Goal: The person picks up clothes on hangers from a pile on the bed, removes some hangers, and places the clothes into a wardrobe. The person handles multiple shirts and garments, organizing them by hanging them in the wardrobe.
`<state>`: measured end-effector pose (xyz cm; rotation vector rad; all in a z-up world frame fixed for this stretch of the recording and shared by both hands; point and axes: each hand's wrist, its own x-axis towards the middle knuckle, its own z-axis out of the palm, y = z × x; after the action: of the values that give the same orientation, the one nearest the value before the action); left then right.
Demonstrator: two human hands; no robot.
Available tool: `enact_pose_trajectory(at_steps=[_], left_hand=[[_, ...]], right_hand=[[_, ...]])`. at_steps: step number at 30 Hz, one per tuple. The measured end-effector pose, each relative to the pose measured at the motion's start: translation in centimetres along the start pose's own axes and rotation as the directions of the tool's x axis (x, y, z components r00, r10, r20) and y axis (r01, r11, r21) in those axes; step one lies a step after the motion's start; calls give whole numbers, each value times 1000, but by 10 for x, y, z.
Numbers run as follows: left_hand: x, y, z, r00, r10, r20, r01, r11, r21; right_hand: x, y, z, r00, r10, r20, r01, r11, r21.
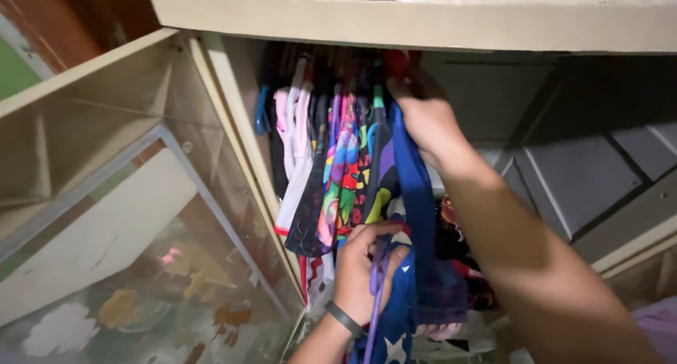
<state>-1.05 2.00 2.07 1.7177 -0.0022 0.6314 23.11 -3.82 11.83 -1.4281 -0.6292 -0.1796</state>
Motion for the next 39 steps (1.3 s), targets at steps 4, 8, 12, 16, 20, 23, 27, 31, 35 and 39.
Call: enact_pose_trajectory(at_steps=[4,8,12,16,20,23,27,31,35,39], left_hand=[[-13,2,-2,1000,-1,21,2,999,-35],[-28,6,-2,998,62,31,-61,998,-22],[-41,11,-11,993,107,49,-108,994,9],[-53,24,-20,997,57,51,-55,997,-46],[-66,39,-31,995,-36,91,39,999,-30],[-73,46,-38,993,79,92,-71,994,-85],[-80,50,-45,987,128,102,-126,992,-25],[-87,50,-47,990,22,136,-26,999,27],[-97,53,-44,984,80,160,-85,996,28],[-104,61,-40,975,141,171,-131,989,-67]], right_hand=[[-40,-15,-9,999,-12,33,12,1000,8],[-64,-26,-17,997,69,-24,-72,974,-214],[-92,-30,-16,991,132,13,-132,991,20],[-120,-37,-11,989,139,50,-141,989,41],[-140,-47,-7,996,47,82,-50,998,29],[-151,-54,-5,993,110,47,-108,994,-25],[-158,-62,-1,998,56,37,-52,995,-79],[-170,-66,0,998,65,-9,-66,978,-198],[-185,-73,-1,991,127,-29,-130,985,-117],[-195,-82,-5,988,140,-63,-149,974,-168]])
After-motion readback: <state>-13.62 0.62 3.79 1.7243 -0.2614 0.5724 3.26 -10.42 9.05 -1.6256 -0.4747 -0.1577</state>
